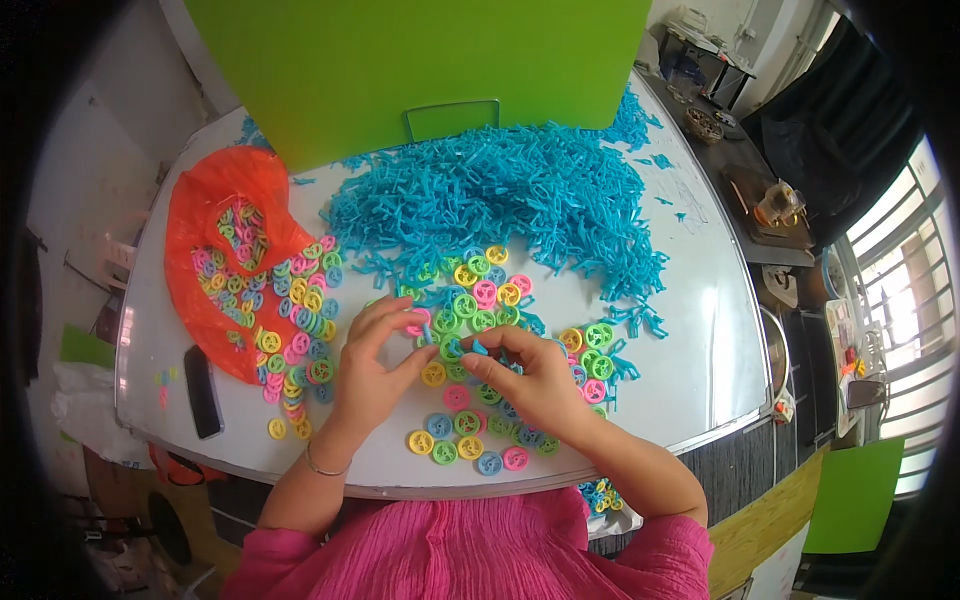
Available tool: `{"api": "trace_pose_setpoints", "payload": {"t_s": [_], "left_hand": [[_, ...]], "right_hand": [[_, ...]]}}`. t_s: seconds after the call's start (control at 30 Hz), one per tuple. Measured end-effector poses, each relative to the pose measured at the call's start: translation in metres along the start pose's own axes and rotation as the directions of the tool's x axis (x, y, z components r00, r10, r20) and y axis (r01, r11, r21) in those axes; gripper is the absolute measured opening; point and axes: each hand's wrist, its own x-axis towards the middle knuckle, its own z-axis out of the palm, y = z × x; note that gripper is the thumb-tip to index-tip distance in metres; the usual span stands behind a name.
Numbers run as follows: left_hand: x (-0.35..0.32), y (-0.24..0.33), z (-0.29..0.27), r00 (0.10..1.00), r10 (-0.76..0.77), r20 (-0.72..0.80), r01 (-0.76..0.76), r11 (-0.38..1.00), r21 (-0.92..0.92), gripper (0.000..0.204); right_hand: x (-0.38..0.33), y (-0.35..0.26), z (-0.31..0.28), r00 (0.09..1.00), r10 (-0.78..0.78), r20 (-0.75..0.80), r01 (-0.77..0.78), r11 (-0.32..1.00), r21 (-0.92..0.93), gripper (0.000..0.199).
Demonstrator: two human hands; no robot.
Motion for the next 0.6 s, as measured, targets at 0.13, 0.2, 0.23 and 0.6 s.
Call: {"api": "trace_pose_setpoints", "payload": {"t_s": [0.13, 0.2, 0.23, 0.6], "left_hand": [[-0.001, 0.010, 0.000, 0.924, -0.321, 0.208, 0.381, 0.737, -0.558, 0.029], [-0.004, 0.012, 0.001, 0.791, -0.437, 0.428, 0.580, 0.314, -0.751, 0.028], [-0.007, 0.012, 0.001, 0.765, -0.439, 0.472, 0.617, 0.289, -0.732, 0.029], [-0.017, 0.020, 0.013, 0.813, -0.429, 0.395, 0.552, 0.347, -0.759, 0.025]], "right_hand": [[0.000, 0.003, 0.004, 0.988, -0.149, -0.052, 0.138, 0.976, -0.167, 0.023], [-0.001, 0.001, 0.004, 0.976, -0.202, -0.079, 0.180, 0.958, -0.225, 0.022], [-0.002, 0.000, 0.004, 0.961, -0.255, -0.102, 0.218, 0.934, -0.284, 0.021], [-0.002, 0.006, 0.013, 0.997, -0.060, -0.045, 0.067, 0.981, 0.181, 0.014]]}}
